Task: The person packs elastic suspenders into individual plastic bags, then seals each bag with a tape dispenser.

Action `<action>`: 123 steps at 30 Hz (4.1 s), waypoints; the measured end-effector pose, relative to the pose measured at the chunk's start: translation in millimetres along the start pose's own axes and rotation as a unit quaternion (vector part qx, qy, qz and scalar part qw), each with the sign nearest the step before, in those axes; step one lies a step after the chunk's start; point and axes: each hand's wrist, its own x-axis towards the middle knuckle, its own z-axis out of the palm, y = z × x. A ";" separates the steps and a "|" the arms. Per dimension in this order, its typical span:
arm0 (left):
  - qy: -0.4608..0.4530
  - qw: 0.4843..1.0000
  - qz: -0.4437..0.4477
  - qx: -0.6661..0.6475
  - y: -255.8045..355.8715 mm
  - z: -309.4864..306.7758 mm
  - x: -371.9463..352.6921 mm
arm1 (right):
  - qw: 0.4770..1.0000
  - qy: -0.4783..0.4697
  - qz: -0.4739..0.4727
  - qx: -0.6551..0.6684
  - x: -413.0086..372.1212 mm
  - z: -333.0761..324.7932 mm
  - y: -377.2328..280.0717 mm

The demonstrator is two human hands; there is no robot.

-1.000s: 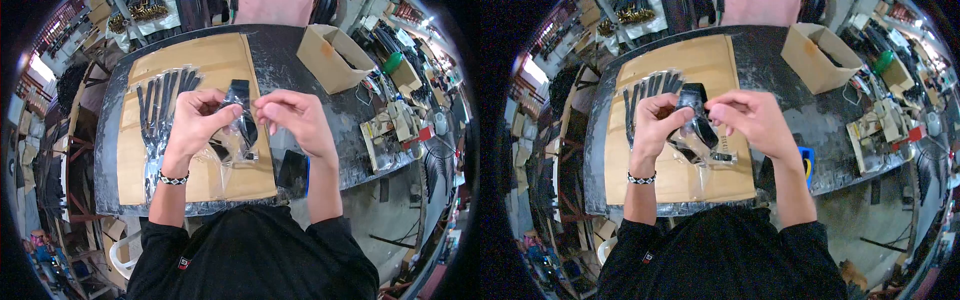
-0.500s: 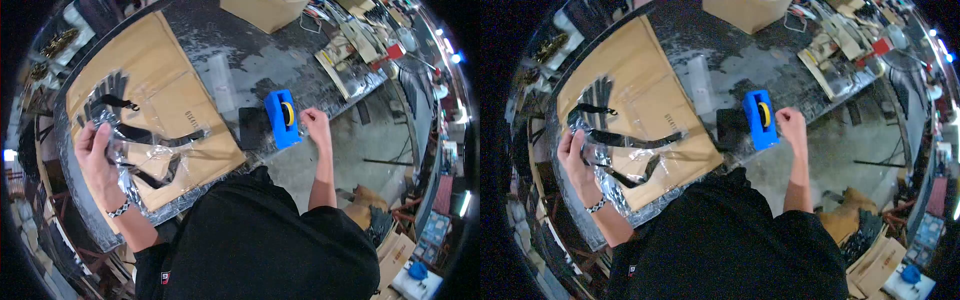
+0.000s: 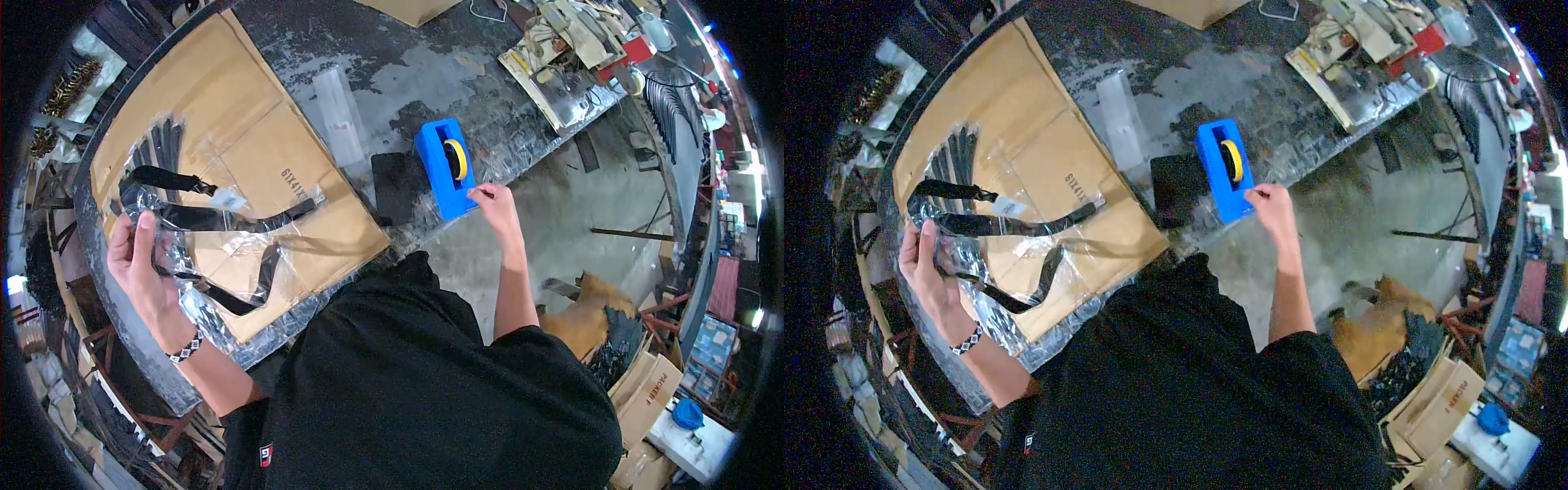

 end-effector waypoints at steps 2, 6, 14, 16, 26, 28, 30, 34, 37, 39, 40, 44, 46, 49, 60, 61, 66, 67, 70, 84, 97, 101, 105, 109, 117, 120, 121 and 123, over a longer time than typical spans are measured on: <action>-0.017 1.000 -0.006 -0.001 0.4 3.5 -1.0 | 0.995 -0.031 0.060 0.077 -4.8 -5.5 -13.2; -0.017 1.000 -0.008 -0.018 -4.7 8.4 2.4 | 0.991 -0.012 0.048 0.122 -6.2 -7.4 -21.0; 0.003 1.000 0.001 -0.022 -12.7 3.9 3.6 | 0.990 -0.108 0.089 0.034 -26.7 -34.8 -15.8; -0.004 1.000 -0.005 -0.020 -17.6 -3.0 5.4 | 0.986 -0.106 0.112 0.065 -37.8 -29.8 -7.8; 0.003 1.000 -0.025 -0.017 -21.0 -8.5 7.4 | 0.997 -0.008 -0.029 0.072 -52.3 18.1 51.6; -0.007 0.999 -0.037 -0.034 -23.4 -7.9 7.1 | 0.994 -0.009 -0.021 0.105 -56.3 19.2 43.4; 0.042 0.997 -0.044 -0.037 -17.2 10.1 0.2 | 0.995 -0.010 -0.027 0.096 -58.6 19.3 40.3; -0.051 0.999 -0.012 -0.013 -18.8 17.8 -3.5 | 0.995 -0.035 -0.034 0.088 -61.1 15.7 21.7; -0.073 0.997 -0.014 0.010 -4.0 29.7 -10.2 | 0.988 -0.082 0.057 0.120 -65.6 18.1 22.5; -0.088 0.995 -0.025 -0.047 2.6 31.2 -16.0 | 0.952 -0.171 0.139 0.212 -76.8 29.8 73.2; -0.090 0.992 -0.024 -0.090 2.2 32.1 -18.1 | 0.943 -0.151 0.171 0.244 -88.9 34.4 94.5; -0.113 0.987 -0.026 -0.113 1.9 25.2 -22.8 | 0.971 -0.237 -0.016 0.035 -83.8 41.9 -18.0; -0.115 0.986 -0.023 -0.118 -3.4 25.9 -20.7 | 0.952 -0.285 -0.091 0.060 -69.0 38.7 -101.1; -0.133 0.984 -0.014 -0.119 -3.5 31.8 -20.9 | 0.913 -0.339 -0.162 0.156 -72.1 18.2 -242.3; -0.160 0.982 0.009 -0.103 7.7 40.7 -28.9 | 0.803 -0.418 -0.415 0.097 -89.4 27.5 -428.8; -0.163 0.982 0.012 -0.089 5.8 40.1 -28.5 | 0.796 -0.416 -0.430 0.087 -90.4 31.6 -433.4; -0.170 0.981 0.011 -0.097 7.9 41.7 -29.3 | 0.781 -0.405 -0.474 0.036 -86.3 46.1 -442.6; -0.167 0.981 0.012 -0.093 8.8 41.5 -29.5 | 0.779 -0.401 -0.482 0.023 -85.3 47.0 -443.7; -0.163 0.983 0.017 -0.088 9.9 40.9 -30.9 | 0.780 -0.391 -0.489 0.003 -86.2 46.3 -445.7; -0.177 0.981 0.005 -0.078 13.1 47.4 -31.7 | 0.757 -0.276 -0.579 -0.121 -87.6 46.5 -441.0; -0.195 0.974 -0.021 -0.116 15.9 41.5 -37.5 | 0.777 -0.105 -0.586 -0.206 -96.3 46.9 -422.1; -0.199 0.967 -0.019 -0.161 19.9 32.5 -39.0 | 0.826 -0.177 -0.533 -0.043 -87.6 50.9 -413.4; -0.216 0.960 -0.026 -0.177 21.4 32.4 -39.9 | 0.812 -0.307 -0.446 0.219 -66.8 74.6 -389.7; -0.209 0.965 -0.027 -0.158 27.5 28.0 -38.7 | 0.833 -0.279 -0.367 0.305 -71.5 59.9 -386.5; -0.199 0.967 -0.019 -0.156 25.3 24.6 -38.2 | 0.805 -0.347 -0.371 0.306 -80.5 59.1 -382.2; -0.210 0.964 -0.022 -0.164 25.3 24.6 -39.4 | 0.777 -0.403 -0.351 0.332 -77.8 63.8 -382.4; -0.226 0.958 -0.017 -0.177 27.1 25.0 -39.8 | 0.766 -0.425 -0.345 0.336 -76.3 65.4 -382.7; -0.240 0.951 0.000 -0.197 25.6 27.6 -41.4 | 0.744 -0.484 -0.306 0.344 -72.5 70.2 -381.4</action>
